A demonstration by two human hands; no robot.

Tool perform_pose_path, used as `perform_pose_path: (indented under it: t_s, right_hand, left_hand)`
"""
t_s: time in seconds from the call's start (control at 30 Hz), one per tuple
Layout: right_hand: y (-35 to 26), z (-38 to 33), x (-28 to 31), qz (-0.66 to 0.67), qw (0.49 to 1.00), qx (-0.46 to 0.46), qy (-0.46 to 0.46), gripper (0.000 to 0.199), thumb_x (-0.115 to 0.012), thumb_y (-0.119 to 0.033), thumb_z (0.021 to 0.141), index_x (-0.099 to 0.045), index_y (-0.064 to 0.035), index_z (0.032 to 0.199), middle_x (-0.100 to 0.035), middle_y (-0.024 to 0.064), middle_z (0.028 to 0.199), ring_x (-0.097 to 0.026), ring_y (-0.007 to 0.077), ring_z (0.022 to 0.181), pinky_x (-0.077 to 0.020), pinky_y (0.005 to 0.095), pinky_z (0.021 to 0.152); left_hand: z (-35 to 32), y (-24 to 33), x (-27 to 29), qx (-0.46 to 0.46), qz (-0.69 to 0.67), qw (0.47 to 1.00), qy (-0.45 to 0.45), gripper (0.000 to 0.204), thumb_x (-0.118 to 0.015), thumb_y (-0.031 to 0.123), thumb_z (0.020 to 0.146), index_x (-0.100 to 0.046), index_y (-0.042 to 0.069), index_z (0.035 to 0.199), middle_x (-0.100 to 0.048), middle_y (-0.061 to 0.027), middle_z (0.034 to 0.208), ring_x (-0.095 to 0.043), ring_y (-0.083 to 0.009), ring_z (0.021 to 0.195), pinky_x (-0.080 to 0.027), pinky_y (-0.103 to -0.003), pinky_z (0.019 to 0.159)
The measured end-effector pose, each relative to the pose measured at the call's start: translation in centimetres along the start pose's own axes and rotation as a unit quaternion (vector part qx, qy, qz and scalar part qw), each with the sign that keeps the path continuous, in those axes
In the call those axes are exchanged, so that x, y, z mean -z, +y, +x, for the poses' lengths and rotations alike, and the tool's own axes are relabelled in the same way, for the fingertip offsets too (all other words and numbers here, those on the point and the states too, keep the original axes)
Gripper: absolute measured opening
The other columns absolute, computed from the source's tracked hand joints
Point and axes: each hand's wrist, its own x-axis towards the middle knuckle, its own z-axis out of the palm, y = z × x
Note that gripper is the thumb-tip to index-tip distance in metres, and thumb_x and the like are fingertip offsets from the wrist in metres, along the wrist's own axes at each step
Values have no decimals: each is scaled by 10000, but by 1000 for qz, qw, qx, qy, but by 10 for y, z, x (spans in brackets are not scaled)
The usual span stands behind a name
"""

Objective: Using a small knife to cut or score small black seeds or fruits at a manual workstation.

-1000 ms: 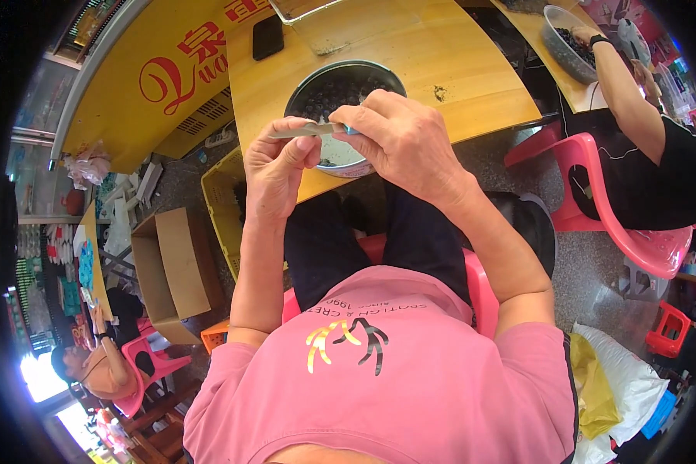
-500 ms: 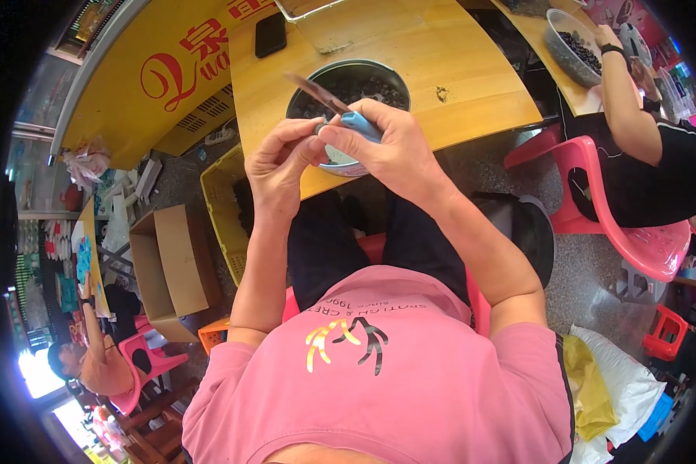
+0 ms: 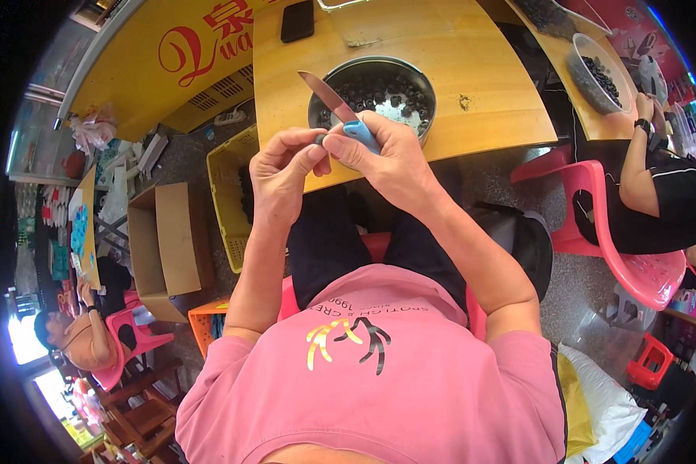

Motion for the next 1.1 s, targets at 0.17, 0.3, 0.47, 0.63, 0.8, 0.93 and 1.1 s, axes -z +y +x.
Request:
perform_pose_path:
  t_s: [0.17,0.3,0.47,0.63,0.8,0.93,1.1]
  right_hand:
    - [-5,3,2,-12,1000,3,-17,188,-664,-229,921,-642,-46,959,-590,-40,797,-497,14,688,-407,180,612]
    - [-18,0,2,61,996,-57,-25,176,-656,-211,925,-632,-38,943,-593,-29,816,-540,29,728,-455,194,657]
    - [0,-1,4,-4,999,-22,31,171,-639,-219,936,-635,-48,943,-577,-36,774,-508,23,690,-403,181,605]
    - [-15,-3,16,-138,988,43,50,170,-619,-205,939,-653,-38,931,-601,-26,783,-518,27,740,-401,183,648]
    - [-15,-8,69,-95,983,44,154,172,-623,-187,932,-669,-21,936,-626,-1,782,-437,14,610,-332,181,541]
    - [-13,-16,91,-65,979,16,191,185,-620,-190,939,-665,-11,958,-622,10,788,-423,12,579,-311,173,510]
    - [-8,-24,96,-56,979,1,197,188,-620,-190,941,-661,-8,959,-614,9,786,-423,16,575,-313,172,510]
  left_hand:
    - [-1,4,-2,-21,27,999,26,172,-667,-7,863,-651,-45,1030,-662,-77,867,-618,-121,720,-491,-230,664]
    - [-1,2,-4,-43,50,998,10,172,-667,-11,864,-652,-40,1032,-668,-76,877,-625,-118,730,-504,-234,675]
    - [-2,2,-14,-49,52,997,15,183,-661,-22,865,-645,-30,1048,-668,-72,896,-624,-110,740,-504,-228,681]
    - [-8,14,23,-94,158,979,88,165,-639,-48,871,-635,-4,1029,-633,-24,917,-605,-79,834,-493,-204,746]
    - [-29,6,136,-87,421,878,212,196,-696,46,844,-631,10,1026,-602,-29,910,-581,-94,804,-479,-230,712]
    - [-28,17,120,-70,535,809,233,196,-690,48,832,-633,8,1015,-579,-51,881,-547,-112,734,-476,-249,688]
    - [34,19,19,-90,423,901,-43,129,-649,40,861,-648,1,983,-651,-83,879,-613,-140,792,-484,-268,695]
